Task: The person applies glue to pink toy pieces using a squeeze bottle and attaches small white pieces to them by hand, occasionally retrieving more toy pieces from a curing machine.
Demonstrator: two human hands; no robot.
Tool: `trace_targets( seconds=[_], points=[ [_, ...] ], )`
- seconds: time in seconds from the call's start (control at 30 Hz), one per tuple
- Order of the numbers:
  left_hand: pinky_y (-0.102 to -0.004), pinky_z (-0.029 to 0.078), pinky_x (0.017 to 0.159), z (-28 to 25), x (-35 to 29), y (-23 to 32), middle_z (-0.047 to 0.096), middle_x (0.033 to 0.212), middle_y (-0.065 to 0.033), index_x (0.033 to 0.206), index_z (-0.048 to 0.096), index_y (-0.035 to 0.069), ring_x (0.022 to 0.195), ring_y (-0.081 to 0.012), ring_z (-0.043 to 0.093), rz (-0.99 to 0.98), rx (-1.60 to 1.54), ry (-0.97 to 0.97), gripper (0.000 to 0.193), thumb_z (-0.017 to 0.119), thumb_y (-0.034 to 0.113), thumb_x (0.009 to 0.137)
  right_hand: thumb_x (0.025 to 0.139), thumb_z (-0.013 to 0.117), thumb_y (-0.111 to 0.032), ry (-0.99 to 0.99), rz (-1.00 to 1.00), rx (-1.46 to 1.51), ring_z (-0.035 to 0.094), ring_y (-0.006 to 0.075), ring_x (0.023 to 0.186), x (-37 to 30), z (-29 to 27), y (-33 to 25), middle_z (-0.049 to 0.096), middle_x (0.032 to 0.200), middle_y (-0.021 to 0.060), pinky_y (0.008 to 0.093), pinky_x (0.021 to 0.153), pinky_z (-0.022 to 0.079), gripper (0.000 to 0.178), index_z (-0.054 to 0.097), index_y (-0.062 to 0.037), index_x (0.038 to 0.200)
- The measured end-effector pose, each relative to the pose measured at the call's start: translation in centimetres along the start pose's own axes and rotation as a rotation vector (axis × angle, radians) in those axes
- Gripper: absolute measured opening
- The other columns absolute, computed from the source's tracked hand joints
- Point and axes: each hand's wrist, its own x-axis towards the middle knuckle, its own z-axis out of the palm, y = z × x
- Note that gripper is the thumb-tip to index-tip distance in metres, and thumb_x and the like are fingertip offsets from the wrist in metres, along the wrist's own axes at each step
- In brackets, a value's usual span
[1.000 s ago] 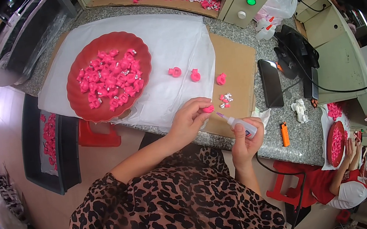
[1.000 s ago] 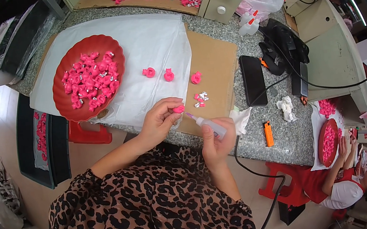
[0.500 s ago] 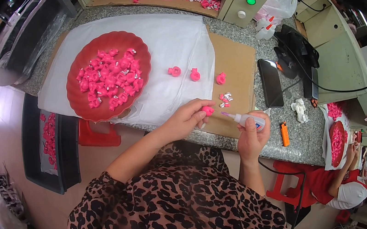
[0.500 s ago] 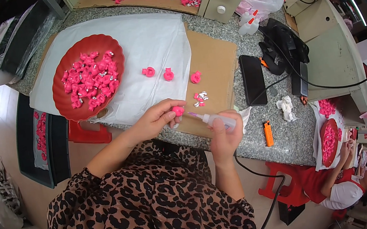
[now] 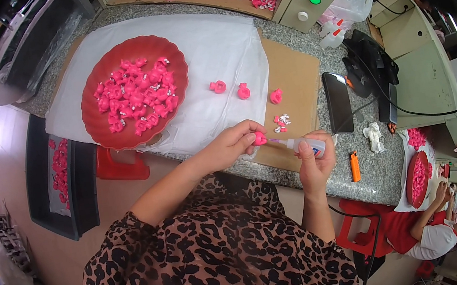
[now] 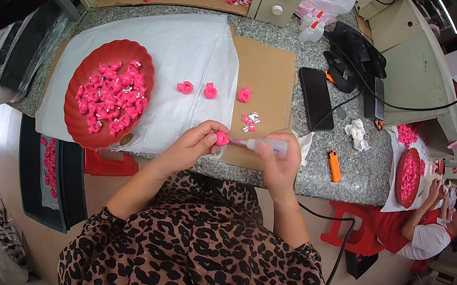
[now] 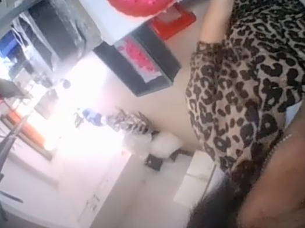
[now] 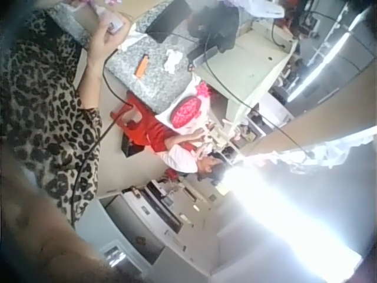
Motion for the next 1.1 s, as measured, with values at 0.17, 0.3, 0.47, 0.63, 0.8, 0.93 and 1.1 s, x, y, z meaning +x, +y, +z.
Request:
trace_targets(
  seconds=[0.17, 0.3, 0.47, 0.63, 0.8, 0.93, 1.1],
  points=[
    [-0.0206, 0.04, 0.064, 0.0, 0.09, -0.24, 0.047, 0.083, -0.0012, 0.103, 0.043, 0.002, 0.067, -0.0067, 0.042, 0.024, 0.018, 0.008, 0.019, 0.036, 0.011, 0.088, 0.078, 0.055, -0.009, -0.007, 0.009, -0.029, 0.046, 0.0095, 0.061, -0.02, -0.02, -0.01, 0.044, 0.08, 0.0059, 0.0194, 0.053, 0.039, 0.014, 0.044, -0.0014, 0.085],
    [-0.0207, 0.04, 0.064, 0.02, 0.04, -0.15, 0.047, 0.082, -0.0013, 0.103, 0.043, 0.002, 0.067, -0.0067, 0.042, 0.036, 0.057, 0.005, 0.019, 0.036, 0.01, 0.088, 0.078, 0.055, -0.008, -0.004, 0.009, -0.009, 0.046, 0.0094, 0.061, -0.04, -0.09, 0.04, 0.044, 0.08, 0.0061, 0.019, 0.053, 0.039, 0.014, 0.044, -0.0011, 0.085],
    [-0.0211, 0.04, 0.064, 0.03, 0.01, -0.25, 0.047, 0.082, -0.0012, 0.103, 0.044, 0.002, 0.067, -0.0066, 0.042, 0.025, 0.044, 0.022, 0.019, 0.036, 0.01, 0.088, 0.079, 0.054, -0.007, -0.03, -0.002, -0.044, 0.047, 0.0095, 0.061, -0.01, -0.14, 0.0, 0.044, 0.08, 0.0061, 0.0191, 0.053, 0.039, 0.013, 0.044, -0.0009, 0.085],
    [-0.0207, 0.04, 0.063, 0.04, 0.01, -0.26, 0.046, 0.081, -0.001, 0.104, 0.043, 0.002, 0.067, -0.0064, 0.043, 0.02, 0.035, 0.027, 0.019, 0.036, 0.01, 0.088, 0.079, 0.054, -0.008, 0.006, 0.016, -0.042, 0.047, 0.0093, 0.06, -0.2, -0.08, -0.01, 0.044, 0.08, 0.0058, 0.0189, 0.053, 0.039, 0.013, 0.044, -0.0011, 0.084],
    [-0.0204, 0.04, 0.062, 0.05, 0.06, -0.54, 0.045, 0.08, -0.0009, 0.104, 0.042, 0.002, 0.066, -0.0063, 0.042, 0.044, 0.02, 0.038, 0.019, 0.036, 0.01, 0.088, 0.079, 0.054, -0.008, 0.01, 0.005, -0.054, 0.047, 0.0091, 0.06, -0.44, 0.06, -0.03, 0.044, 0.079, 0.0057, 0.0186, 0.052, 0.04, 0.013, 0.044, -0.0012, 0.084],
    [-0.0201, 0.039, 0.06, 0.06, 0.02, -0.26, 0.045, 0.077, -0.0008, 0.104, 0.041, 0.002, 0.065, -0.0064, 0.043, 0.023, -0.005, 0.051, 0.019, 0.035, 0.01, 0.088, 0.079, 0.053, -0.008, 0.025, -0.013, -0.064, 0.047, 0.0088, 0.06, -0.63, 0.18, 0.01, 0.044, 0.079, 0.0055, 0.0187, 0.052, 0.04, 0.013, 0.043, -0.0011, 0.084],
    [-0.0193, 0.038, 0.058, 0.08, -0.02, -0.31, 0.045, 0.074, -0.001, 0.104, 0.041, 0.002, 0.064, -0.0063, 0.043, 0.023, 0.005, 0.055, 0.019, 0.035, 0.01, 0.088, 0.08, 0.053, -0.008, 0.031, 0.0, -0.057, 0.046, 0.0086, 0.059, -0.68, 0.18, 0.21, 0.045, 0.079, 0.0056, 0.0187, 0.052, 0.04, 0.012, 0.043, -0.0011, 0.084]
  ],
)
